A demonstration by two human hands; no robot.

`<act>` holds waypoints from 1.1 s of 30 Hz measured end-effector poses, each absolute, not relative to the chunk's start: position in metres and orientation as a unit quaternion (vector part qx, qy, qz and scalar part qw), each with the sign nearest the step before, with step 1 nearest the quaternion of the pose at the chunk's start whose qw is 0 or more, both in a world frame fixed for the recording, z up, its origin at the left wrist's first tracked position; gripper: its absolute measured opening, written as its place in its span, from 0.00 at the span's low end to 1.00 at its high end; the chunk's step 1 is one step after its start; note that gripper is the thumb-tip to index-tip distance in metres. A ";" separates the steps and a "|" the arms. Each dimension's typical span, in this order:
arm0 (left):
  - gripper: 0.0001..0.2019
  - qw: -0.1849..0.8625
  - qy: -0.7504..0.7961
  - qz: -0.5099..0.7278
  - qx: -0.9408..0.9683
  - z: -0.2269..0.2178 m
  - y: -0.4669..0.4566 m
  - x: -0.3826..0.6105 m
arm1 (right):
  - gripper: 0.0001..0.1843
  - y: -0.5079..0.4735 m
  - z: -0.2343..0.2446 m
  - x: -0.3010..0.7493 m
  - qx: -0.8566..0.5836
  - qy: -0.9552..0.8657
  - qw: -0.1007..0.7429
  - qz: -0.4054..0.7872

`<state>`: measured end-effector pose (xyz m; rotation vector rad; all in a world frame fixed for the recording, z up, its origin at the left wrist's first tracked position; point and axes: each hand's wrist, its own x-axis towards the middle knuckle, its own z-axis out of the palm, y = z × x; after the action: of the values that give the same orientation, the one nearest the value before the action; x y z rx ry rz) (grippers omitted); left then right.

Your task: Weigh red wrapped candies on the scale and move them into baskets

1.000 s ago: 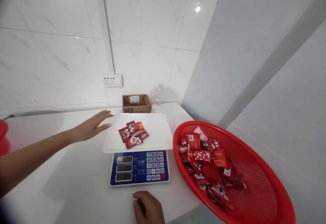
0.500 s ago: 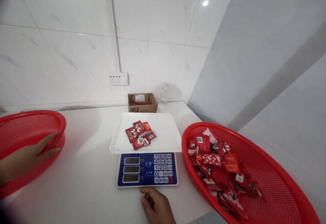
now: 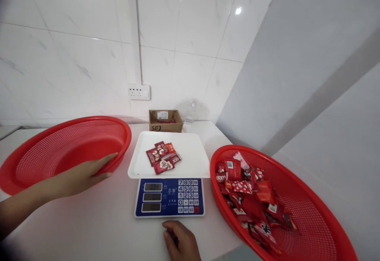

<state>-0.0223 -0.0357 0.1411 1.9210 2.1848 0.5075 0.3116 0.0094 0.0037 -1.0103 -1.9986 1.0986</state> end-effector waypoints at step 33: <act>0.22 -0.041 0.661 0.028 0.748 0.185 0.044 -0.009 | 0.23 0.013 -0.010 0.309 -0.397 -0.726 0.329 0.456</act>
<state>-0.0087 0.0439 0.1852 2.4147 2.1343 0.0892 0.3090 0.0132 -0.0097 -1.0388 -1.8984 1.1922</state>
